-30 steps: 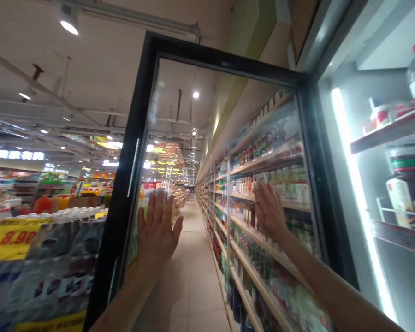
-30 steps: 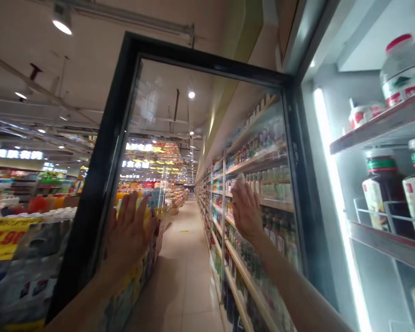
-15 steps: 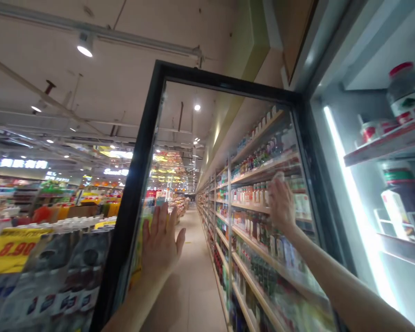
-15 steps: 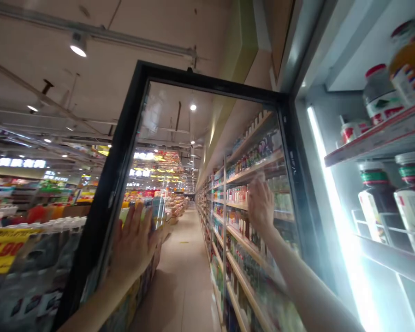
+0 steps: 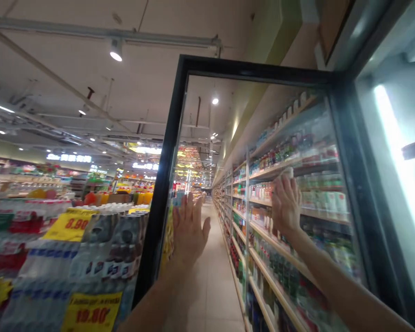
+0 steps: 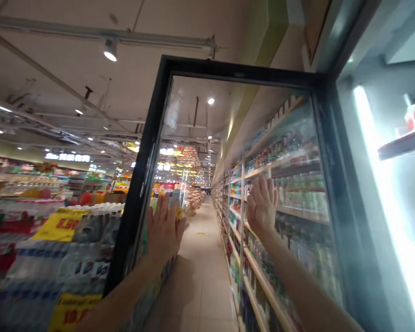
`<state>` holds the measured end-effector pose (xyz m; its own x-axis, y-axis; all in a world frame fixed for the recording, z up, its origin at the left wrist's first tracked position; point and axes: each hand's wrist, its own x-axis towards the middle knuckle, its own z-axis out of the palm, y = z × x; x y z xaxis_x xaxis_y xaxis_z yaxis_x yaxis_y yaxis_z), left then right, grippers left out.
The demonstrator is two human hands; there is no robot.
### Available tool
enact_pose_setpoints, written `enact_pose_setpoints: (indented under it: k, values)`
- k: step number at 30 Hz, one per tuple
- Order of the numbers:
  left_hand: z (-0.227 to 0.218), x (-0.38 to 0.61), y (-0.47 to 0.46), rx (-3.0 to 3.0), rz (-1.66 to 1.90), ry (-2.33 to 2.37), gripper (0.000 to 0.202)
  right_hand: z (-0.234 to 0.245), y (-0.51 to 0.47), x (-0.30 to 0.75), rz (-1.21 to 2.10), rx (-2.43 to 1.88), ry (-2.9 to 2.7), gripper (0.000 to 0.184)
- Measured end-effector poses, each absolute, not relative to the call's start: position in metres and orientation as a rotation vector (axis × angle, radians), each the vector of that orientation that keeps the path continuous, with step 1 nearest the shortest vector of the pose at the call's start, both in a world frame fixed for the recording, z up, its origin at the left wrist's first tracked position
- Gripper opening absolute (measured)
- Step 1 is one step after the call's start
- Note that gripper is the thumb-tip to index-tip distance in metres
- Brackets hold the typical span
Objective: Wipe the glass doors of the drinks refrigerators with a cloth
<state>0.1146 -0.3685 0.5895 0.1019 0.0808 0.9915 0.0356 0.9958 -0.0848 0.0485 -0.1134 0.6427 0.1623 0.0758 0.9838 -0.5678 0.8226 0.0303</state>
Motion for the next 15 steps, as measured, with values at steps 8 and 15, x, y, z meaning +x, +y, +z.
enact_pose_setpoints:
  k: [8,15]
  values:
    - [0.625,0.095,-0.245,-0.643,-0.082,-1.405,0.045,0.603,-0.158,0.073,1.088,1.053,-1.302,0.055]
    - [0.633,0.093,-0.244,-0.442,0.164,-1.511,0.046,0.607,-0.048,0.036,0.424,0.279,-1.401,0.058]
